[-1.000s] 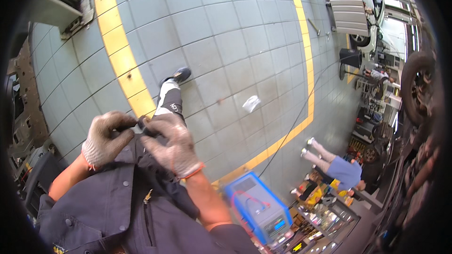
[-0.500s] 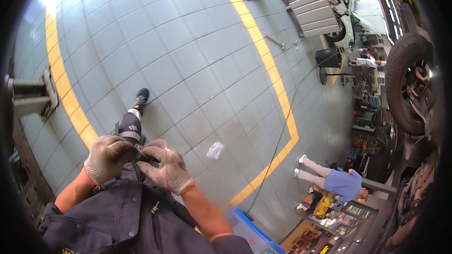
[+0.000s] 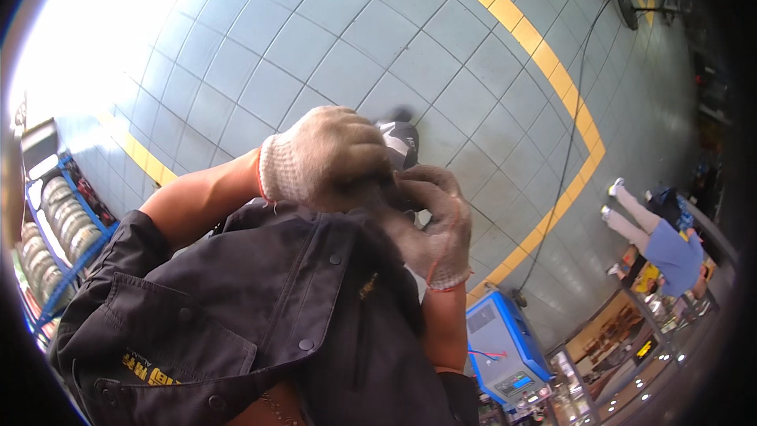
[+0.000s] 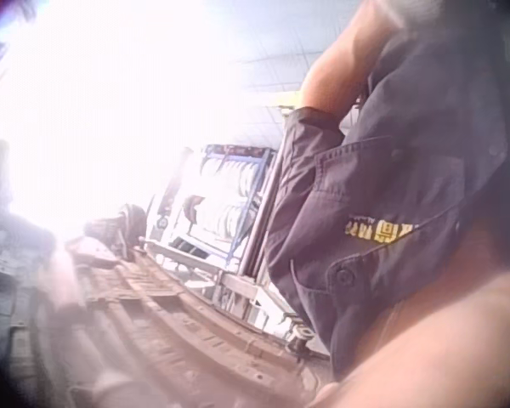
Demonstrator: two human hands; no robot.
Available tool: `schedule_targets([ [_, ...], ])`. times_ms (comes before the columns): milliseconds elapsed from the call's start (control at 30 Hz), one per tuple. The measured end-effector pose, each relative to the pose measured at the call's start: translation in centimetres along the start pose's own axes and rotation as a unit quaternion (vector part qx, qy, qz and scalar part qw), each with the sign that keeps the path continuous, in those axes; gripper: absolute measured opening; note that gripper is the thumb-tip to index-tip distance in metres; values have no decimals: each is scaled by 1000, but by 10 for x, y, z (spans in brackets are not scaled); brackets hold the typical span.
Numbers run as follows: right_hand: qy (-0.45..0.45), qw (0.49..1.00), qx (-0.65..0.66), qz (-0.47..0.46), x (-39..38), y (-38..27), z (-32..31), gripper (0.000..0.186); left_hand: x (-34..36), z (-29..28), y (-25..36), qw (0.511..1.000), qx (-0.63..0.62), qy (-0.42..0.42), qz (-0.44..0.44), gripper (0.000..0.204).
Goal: The person disassembles and reassembles a car part on a workbench, using a screwdriver and a power drill to remove and tighten screws. They handle the part with gloved hands, rotate it to access different sides, and place tools on the bench between actions.
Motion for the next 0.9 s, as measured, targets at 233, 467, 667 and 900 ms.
schedule_targets([
  [233, 14, 979, 200, 41, 203, 32, -154, 43, 210, -23, -144, 943, -239, -5, -231, 19],
  [467, -47, 997, 68, -10, 399, -7, -306, 48, 403, -81, -223, 965, -162, 96, -183, 25],
  [667, -77, 996, -10, 40, 581, -31, -371, 51, 547, -144, -309, 989, 72, 89, -92, 24],
  [900, -50, 993, -90, 58, 789, -62, -454, 46, 740, -220, -448, 988, 103, -91, -66, 14],
])
Point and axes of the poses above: each hand's wrist, its own x-axis towards the middle knuckle, its own z-axis out of the palm, y = z × x, the point moved 8 cm from there along x, towards the middle knuckle, and after that the axes turned 1 degree about -y, right-handed, at the moved point
